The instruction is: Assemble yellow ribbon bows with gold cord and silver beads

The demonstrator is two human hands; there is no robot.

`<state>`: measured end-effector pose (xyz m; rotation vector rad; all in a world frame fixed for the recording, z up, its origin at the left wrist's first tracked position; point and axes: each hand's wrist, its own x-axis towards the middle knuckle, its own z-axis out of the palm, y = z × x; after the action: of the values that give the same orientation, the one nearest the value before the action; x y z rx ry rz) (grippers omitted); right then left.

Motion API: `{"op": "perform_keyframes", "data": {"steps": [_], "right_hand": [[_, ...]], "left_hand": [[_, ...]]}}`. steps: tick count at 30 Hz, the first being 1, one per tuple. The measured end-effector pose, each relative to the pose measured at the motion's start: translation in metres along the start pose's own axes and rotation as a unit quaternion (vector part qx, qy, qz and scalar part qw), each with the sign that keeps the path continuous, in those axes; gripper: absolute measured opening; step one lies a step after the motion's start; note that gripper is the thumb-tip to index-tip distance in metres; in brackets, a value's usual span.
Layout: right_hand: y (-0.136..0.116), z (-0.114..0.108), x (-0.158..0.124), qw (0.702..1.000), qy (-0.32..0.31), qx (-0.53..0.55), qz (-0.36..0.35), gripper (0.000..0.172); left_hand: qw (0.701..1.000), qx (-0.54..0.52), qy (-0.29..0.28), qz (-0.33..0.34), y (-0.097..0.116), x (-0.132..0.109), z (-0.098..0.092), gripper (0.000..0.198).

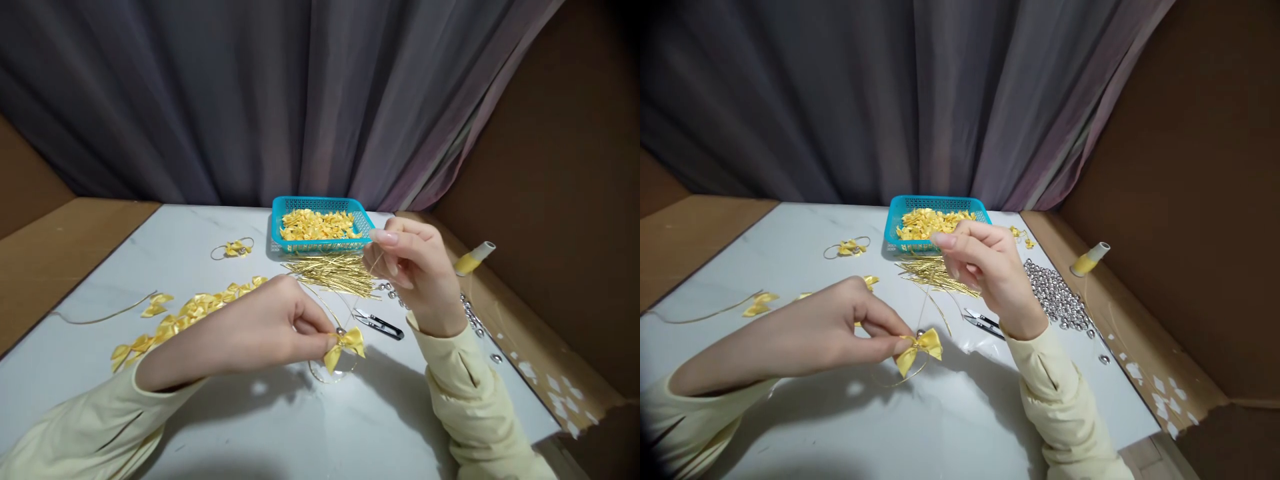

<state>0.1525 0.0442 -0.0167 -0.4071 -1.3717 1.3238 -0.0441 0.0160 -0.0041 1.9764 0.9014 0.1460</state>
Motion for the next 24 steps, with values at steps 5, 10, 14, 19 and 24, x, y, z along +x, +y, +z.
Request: {"op": "perform_keyframes", "data": {"steps": [5, 10, 14, 19, 24], "right_hand": [[-0.006, 0.006, -0.007, 0.998, 0.043, -0.031, -0.017, 0.040], [-0.014, 0.010, -0.014, 0.992, 0.093, -0.066, -0.052, 0.038], [-0.021, 0.011, -0.016, 0.986, 0.123, -0.081, -0.080, 0.037], [-0.023, 0.011, -0.014, 0.982, 0.135, -0.095, -0.088, 0.037], [-0.022, 0.012, -0.011, 0.980, 0.148, -0.096, -0.088, 0.038]], "left_hand": [[1.000, 0.018, 0.002, 0.010, 0.001, 0.003, 0.002, 0.027], [0.999, 0.035, 0.011, 0.004, 0.002, 0.006, 0.005, 0.026], [0.999, 0.035, 0.010, 0.004, 0.003, 0.008, 0.007, 0.027], [0.999, 0.032, 0.010, 0.012, -0.001, 0.008, 0.008, 0.025], [0.999, 0.030, 0.012, 0.022, -0.004, 0.010, 0.009, 0.025]]}}
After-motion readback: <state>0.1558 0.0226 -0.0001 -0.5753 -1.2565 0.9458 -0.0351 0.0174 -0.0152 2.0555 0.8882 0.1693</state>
